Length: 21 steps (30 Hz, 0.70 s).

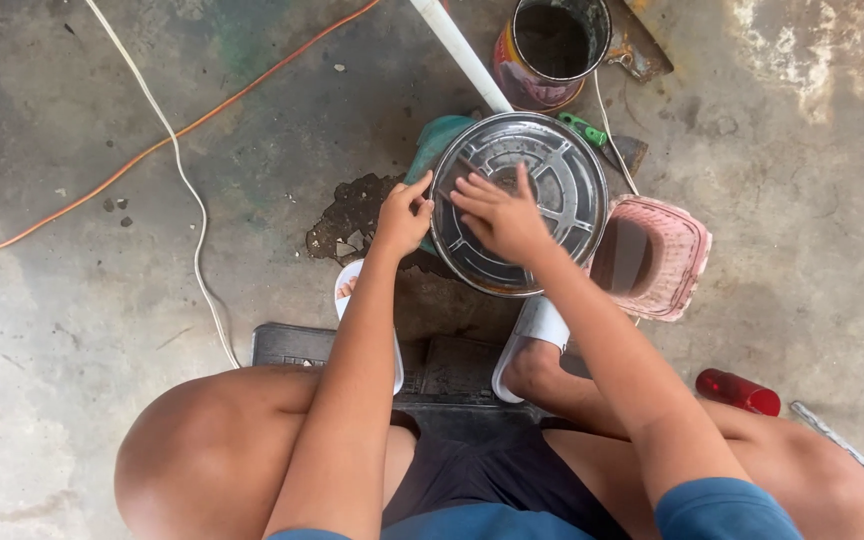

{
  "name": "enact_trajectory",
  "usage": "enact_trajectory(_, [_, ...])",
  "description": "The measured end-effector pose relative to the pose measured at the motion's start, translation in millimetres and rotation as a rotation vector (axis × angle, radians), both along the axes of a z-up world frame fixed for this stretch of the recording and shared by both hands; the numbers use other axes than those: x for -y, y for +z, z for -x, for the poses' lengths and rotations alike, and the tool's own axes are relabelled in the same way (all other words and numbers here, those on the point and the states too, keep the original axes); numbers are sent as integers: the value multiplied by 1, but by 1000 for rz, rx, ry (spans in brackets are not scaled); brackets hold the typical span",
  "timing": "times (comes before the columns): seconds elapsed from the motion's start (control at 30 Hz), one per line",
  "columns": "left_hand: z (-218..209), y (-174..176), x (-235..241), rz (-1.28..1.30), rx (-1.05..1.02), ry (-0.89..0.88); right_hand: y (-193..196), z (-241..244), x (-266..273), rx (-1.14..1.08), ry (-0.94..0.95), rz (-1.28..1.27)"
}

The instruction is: The person scrubs the surface of a round metal appliance part, likely a blender base, using a green scouring pad. They wipe the top and edges of the object while it rests on a teal plastic container.

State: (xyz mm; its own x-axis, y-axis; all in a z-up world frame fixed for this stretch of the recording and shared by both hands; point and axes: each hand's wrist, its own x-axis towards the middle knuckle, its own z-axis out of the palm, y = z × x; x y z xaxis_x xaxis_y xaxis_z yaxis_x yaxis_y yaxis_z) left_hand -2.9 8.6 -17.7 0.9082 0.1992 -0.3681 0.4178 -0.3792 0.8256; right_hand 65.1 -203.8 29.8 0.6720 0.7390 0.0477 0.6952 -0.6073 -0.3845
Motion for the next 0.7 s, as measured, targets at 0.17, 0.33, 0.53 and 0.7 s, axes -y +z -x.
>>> enact_trajectory(0.17, [2, 4, 2, 2, -4, 15, 24, -8, -7, 9, -201, 26])
enact_trajectory(0.33, [1, 1, 1, 35, 41, 53, 25, -18, -10, 97, -90, 131])
enact_trajectory(0.53, [3, 1, 1, 65, 77, 88, 34, -35, -35, 33, -199, 322])
enact_trajectory(0.7, [1, -16, -5, 125, 34, 12, 14, -26, -51, 161, -13, 451])
